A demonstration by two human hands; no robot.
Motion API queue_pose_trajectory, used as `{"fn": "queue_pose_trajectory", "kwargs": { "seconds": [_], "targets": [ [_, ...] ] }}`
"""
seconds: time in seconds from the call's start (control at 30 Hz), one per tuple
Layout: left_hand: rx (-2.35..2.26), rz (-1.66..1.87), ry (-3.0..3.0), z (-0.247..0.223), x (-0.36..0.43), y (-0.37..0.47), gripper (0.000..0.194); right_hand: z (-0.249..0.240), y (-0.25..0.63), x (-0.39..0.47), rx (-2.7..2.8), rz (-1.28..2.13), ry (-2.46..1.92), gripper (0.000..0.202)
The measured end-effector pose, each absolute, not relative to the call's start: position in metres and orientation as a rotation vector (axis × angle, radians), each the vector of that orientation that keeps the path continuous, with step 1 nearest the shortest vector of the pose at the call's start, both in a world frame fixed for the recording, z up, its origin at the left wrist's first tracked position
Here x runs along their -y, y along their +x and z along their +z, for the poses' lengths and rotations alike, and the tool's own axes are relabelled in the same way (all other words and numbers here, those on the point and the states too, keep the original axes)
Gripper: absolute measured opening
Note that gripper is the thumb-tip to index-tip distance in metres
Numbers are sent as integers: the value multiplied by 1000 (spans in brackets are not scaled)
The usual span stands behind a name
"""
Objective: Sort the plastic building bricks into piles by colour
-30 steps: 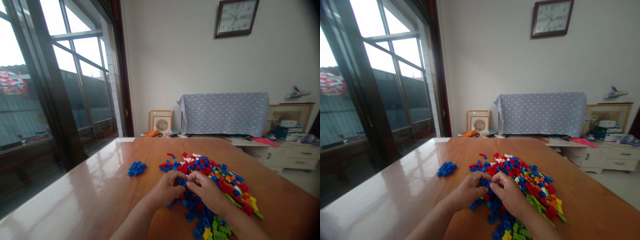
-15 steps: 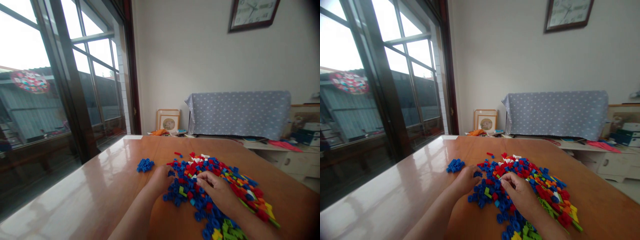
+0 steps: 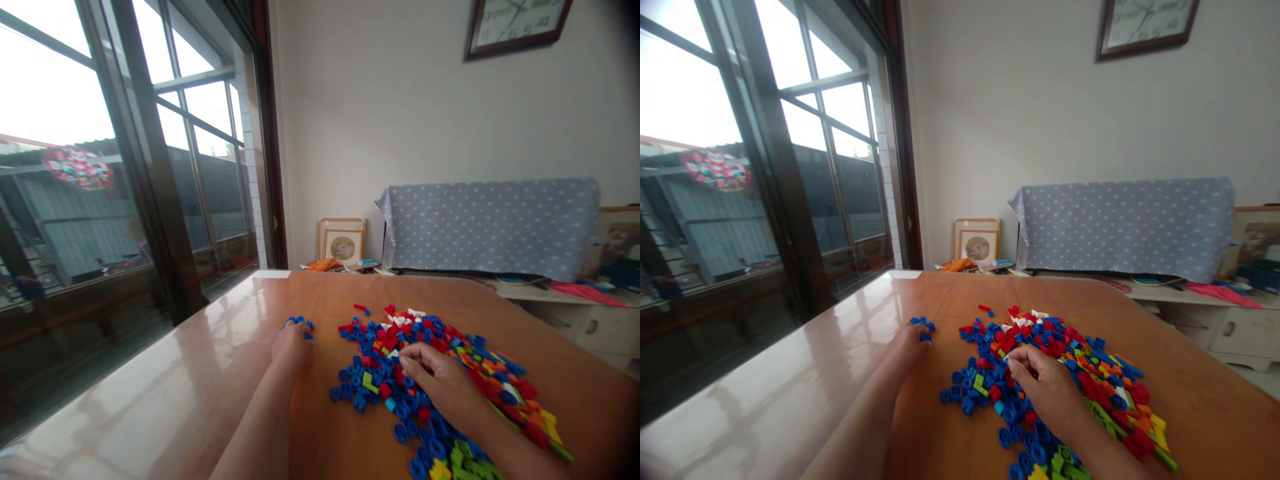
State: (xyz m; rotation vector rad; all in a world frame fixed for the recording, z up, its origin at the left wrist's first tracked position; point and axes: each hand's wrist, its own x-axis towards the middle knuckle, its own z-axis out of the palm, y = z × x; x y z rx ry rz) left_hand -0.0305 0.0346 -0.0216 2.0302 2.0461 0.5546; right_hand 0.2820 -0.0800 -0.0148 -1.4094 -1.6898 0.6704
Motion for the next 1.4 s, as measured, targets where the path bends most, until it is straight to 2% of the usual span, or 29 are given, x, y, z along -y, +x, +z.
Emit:
{"fn": "queue_pose_trajectory", "kwargs": {
  "seconds": [0.33, 0.53, 0.7, 0.87, 1.07, 1.4],
  "targets": [
    [-2152, 763, 1923, -22, -41, -34, 29, -11, 284, 81, 1660, 635, -1394, 35],
    [-1859, 872, 2131, -20, -29, 1, 35, -14, 284, 80, 1662, 608, -1418, 36],
    [-1606, 688, 2337, -24, -14, 28, 35, -16, 285, 80, 1687, 598, -1432, 36],
    [-1771, 538, 2284, -25, -12, 28, 23, -17, 286, 79, 1687, 593, -1443, 37],
    [-1979, 473, 2162, -16, -11, 19, 31, -17, 286, 80, 1695, 597, -1446, 37],
    [-2132, 461, 2034, -14, -20, -7, 32, -11, 289, 82, 1628, 574, -1451, 36]
  ]
}}
